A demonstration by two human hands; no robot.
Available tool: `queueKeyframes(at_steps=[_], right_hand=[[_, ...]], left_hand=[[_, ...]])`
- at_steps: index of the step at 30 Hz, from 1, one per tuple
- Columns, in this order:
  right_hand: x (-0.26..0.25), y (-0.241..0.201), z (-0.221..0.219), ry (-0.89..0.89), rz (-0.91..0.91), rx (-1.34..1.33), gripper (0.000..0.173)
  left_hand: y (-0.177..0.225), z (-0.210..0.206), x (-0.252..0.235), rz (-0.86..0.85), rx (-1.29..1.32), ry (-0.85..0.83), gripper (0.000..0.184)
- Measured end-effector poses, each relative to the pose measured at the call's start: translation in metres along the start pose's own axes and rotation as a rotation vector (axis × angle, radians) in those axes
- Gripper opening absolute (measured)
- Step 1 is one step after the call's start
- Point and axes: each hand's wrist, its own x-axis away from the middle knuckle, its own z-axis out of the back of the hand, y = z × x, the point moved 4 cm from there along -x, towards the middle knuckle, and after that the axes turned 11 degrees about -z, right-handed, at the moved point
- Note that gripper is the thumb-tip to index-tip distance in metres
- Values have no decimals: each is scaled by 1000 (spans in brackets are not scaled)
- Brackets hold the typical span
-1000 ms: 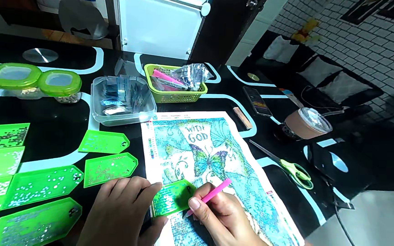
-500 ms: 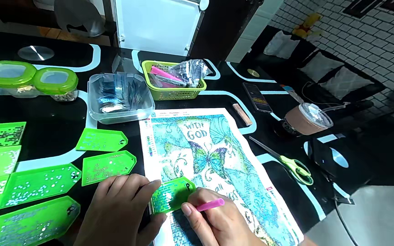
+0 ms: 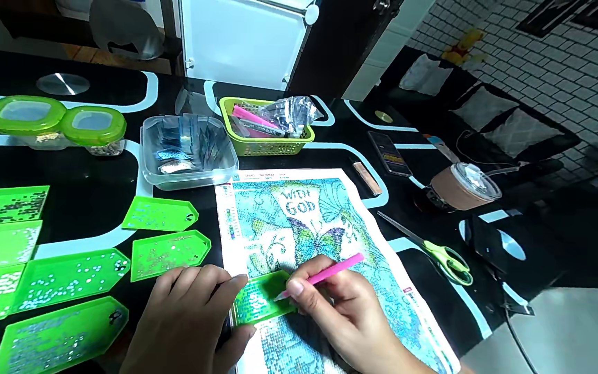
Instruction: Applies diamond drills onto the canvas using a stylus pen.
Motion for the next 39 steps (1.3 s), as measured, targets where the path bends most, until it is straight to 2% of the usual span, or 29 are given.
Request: queueKeyframes(at_steps=[5,17,22,30,39], right_hand=[[-2,0,-10,-14,82,141,26],[0,1,-13,-42,125,188,27],[0,1,-10,-33,88,117,26],[16,5,-7,-27,-106,-221,16],[23,14,-10,49,-24,-71,19]], left_hand=[[1,1,0,-1,-5,8,47],[1,-3,0,-17,-39,56,47],[1,-3,0,-11,-43,54,47],[1,-2,0,-6,-27,35,47],[1,-2,0,-8,-33,35,47]])
